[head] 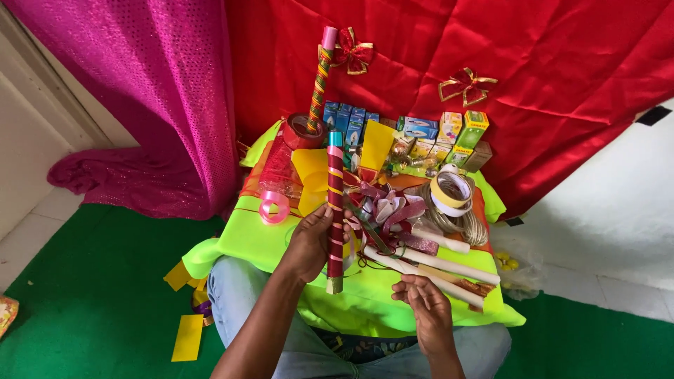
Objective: The person wraps a cylindrical object with a red and gold striped ribbon, then places it on the table. They then pick up a pink ribbon and a white cylindrical object, handling them briefly.
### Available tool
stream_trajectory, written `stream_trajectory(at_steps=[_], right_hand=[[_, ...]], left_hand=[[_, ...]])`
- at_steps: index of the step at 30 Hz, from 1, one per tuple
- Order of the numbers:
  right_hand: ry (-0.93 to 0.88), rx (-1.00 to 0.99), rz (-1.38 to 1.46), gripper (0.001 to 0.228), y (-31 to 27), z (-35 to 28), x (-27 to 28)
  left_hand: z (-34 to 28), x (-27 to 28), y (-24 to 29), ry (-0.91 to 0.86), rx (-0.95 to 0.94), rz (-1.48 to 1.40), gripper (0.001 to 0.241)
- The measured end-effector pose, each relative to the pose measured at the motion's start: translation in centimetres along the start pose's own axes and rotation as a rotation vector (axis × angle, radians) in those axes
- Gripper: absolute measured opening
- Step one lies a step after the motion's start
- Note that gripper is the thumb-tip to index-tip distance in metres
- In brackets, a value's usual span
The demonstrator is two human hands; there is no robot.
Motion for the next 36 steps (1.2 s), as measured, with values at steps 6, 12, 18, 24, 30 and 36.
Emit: stream_trajectory(at_steps=[6, 12, 18, 24, 30, 36], right_hand=[[0.024, -0.101, -0.014, 0.034, -0.3, -0.5, -0.4], [0.027, -0.162, -0.046, 0.033, 0.1, -0.7, -0.4], [0.006, -0.200, -0.069, 0.034, 1.0, -1.0, -0.7], [0.009, -0.142, -0.052, 0.030, 0.9, -0.7, -0.4], [0.025, -0.168, -0.030, 0.026, 0.0, -0.7, -0.5], [0.027, -0.089, -0.079, 0.025, 0.8, 0.3, 0.1]], left_hand=[[-0.4, 1.4, 0.4, 0.142, -0.046, 0.133, 0.038], [0.3, 3.9, 5.1, 0.116, -0.251, 0.342, 0.019], [0.3, 1.2, 11.7, 0.114, -0.605, 0.560, 0.019], [1.0, -2.7, 14.2, -0.008, -0.874, 0.664, 0.031], [0.9, -3.7, 13.4, 0.055, -0.942, 0.774, 0.029], [1.8, -5.2, 14.5, 0.155, -1.002, 0.931, 0.033]])
Point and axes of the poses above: each hand's wrist, its own z-axis towards the middle knuckle, its own x-axis out of the back of the hand, y = z × x, the point moved 7 cm from there along z, towards the middle knuckle, and after that the axes turned 9 degrees about -z, right-handed, at the moved point
